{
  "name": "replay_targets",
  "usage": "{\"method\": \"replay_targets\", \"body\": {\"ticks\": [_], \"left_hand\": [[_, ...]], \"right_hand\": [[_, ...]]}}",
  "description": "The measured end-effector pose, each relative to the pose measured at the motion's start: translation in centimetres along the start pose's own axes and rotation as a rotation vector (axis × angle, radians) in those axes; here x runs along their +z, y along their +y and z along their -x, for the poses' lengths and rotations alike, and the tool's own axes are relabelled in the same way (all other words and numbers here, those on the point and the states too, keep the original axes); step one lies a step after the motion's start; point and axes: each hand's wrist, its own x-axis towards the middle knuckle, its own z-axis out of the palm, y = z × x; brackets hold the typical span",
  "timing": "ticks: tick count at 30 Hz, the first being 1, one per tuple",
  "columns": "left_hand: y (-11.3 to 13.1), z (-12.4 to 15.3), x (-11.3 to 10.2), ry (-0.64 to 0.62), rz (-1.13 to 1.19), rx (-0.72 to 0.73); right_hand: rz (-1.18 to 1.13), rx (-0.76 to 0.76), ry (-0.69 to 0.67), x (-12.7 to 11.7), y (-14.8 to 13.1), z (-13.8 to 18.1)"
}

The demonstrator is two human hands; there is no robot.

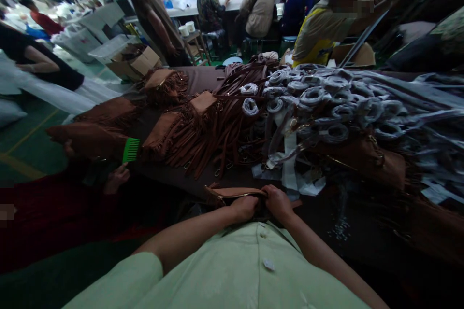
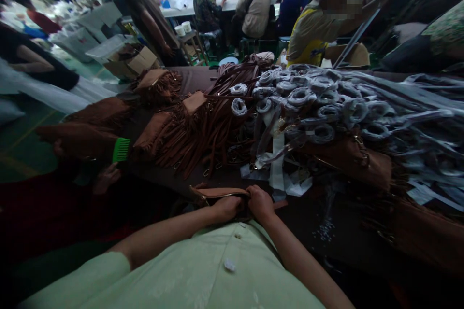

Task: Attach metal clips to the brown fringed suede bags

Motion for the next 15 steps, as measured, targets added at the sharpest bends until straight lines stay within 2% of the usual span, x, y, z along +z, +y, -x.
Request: {"method": "replay_targets", "body": {"ticks": [3,6,10,15], "left_hand": [[0.2,0.4,-0.9,0.107,0.035,0.106],[0.1,-0.3,-1.4,0.179,0.150,0.125],[0.1,-1.8,-1.0,0.100,0.181,0.147],[0.8,-3.4,-1.6,0.074,0.103,0.155]], "right_hand": [[0.004,0.048,-0.044,-0.3,-0.2,-1.3],[-0.040,0.108,-0.050,-0.2,0.3,-3.0],[-0.170,0.148,-0.053,0.4,2.3,-3.9],[-0.405,0.016,-0.026,0.8,4.7,-2.7]]}}
